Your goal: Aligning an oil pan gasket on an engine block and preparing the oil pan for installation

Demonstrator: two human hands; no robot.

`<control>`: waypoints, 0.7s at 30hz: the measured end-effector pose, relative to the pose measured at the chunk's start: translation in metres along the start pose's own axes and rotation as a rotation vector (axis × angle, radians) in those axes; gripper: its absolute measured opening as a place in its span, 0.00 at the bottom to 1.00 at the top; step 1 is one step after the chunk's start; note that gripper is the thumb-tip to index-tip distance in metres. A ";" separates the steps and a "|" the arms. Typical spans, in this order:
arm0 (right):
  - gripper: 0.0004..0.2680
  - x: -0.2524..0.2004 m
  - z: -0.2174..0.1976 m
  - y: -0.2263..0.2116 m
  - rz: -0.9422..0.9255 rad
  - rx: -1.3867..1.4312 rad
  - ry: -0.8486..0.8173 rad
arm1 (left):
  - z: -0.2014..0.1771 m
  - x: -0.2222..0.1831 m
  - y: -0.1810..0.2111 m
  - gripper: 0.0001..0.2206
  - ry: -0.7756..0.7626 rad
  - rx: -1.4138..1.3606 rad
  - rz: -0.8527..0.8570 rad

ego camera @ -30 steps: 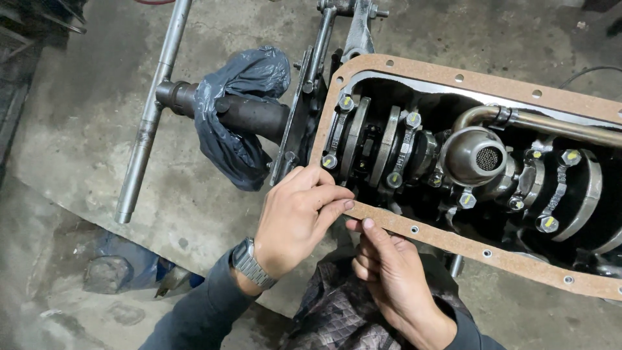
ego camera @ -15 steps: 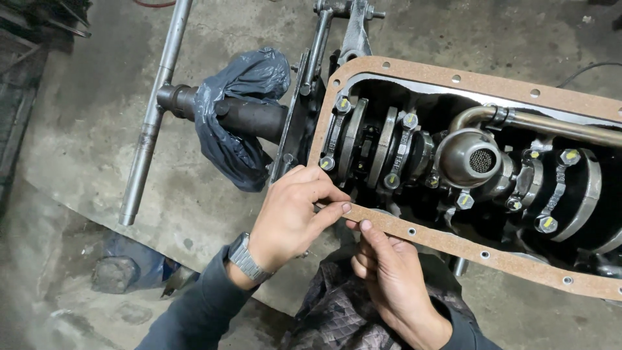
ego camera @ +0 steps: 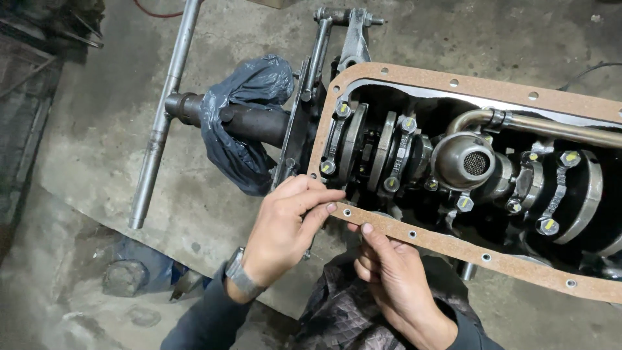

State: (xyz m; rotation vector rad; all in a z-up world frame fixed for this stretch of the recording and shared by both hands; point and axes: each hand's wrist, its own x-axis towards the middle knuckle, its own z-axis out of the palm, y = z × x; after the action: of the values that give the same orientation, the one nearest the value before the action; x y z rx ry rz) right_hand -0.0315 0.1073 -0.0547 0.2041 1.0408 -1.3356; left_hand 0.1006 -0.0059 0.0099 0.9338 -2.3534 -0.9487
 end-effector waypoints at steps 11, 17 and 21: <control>0.14 -0.005 0.004 0.000 0.035 0.034 -0.048 | 0.019 -0.029 0.009 0.08 0.224 0.568 0.366; 0.13 -0.004 0.006 -0.006 0.073 0.042 0.075 | 0.025 -0.027 0.005 0.10 0.232 0.565 0.448; 0.10 -0.001 -0.004 0.001 0.018 0.039 0.002 | 0.023 -0.026 0.003 0.11 0.186 0.592 0.516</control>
State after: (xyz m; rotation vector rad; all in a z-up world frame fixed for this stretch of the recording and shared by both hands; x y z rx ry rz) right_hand -0.0326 0.1112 -0.0566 0.2434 1.0135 -1.3407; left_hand 0.1033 0.0245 -0.0069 0.5140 -2.5526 0.0400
